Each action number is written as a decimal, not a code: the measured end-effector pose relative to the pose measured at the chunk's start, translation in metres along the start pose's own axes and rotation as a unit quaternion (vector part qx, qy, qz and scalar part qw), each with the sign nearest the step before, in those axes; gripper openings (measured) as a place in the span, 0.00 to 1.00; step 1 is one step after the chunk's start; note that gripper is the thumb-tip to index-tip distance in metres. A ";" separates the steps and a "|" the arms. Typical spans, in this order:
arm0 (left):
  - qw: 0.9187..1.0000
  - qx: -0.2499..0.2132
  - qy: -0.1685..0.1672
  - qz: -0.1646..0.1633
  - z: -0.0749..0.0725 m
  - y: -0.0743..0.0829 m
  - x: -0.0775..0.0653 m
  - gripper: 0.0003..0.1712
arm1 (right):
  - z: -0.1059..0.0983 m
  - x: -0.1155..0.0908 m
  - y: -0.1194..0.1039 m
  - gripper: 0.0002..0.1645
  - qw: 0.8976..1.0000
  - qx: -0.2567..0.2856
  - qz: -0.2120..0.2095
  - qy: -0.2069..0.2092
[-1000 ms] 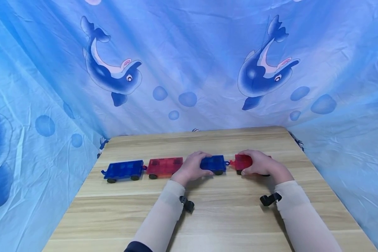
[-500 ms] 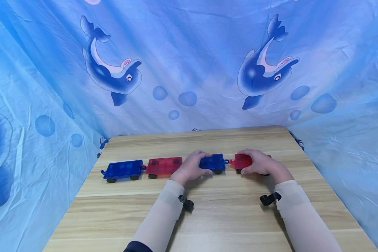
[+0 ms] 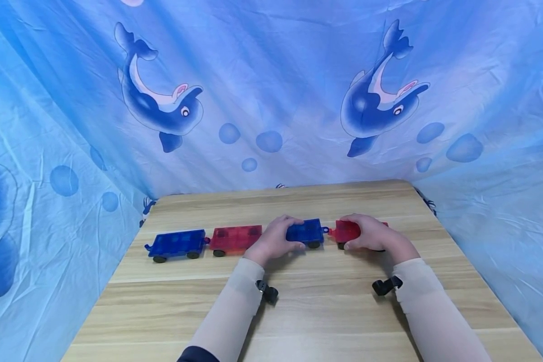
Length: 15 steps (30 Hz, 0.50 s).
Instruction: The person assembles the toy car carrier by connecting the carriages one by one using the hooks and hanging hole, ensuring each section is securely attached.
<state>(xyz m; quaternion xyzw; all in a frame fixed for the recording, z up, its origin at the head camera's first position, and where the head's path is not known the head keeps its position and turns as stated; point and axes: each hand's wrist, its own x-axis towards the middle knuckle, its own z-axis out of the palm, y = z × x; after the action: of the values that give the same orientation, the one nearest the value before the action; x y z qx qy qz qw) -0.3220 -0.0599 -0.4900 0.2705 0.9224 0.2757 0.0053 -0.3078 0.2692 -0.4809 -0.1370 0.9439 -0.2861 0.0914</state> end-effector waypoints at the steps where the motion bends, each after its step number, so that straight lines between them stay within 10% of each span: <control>1: 1.000 0.000 0.000 0.000 0.000 0.000 0.000 0.40 | 0.000 0.000 -0.001 0.55 1.000 -0.001 0.000 0.000; 15: 1.000 -0.001 -0.001 0.004 0.001 0.003 -0.001 0.40 | 0.008 0.004 -0.007 0.55 1.000 -0.017 -0.024 0.004</control>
<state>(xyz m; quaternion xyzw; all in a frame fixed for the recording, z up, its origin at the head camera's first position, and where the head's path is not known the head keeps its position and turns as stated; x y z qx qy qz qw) -0.3196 -0.0579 -0.4893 0.2748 0.9210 0.2762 0.0052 -0.3082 0.2583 -0.4837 -0.1600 0.9453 -0.2731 0.0783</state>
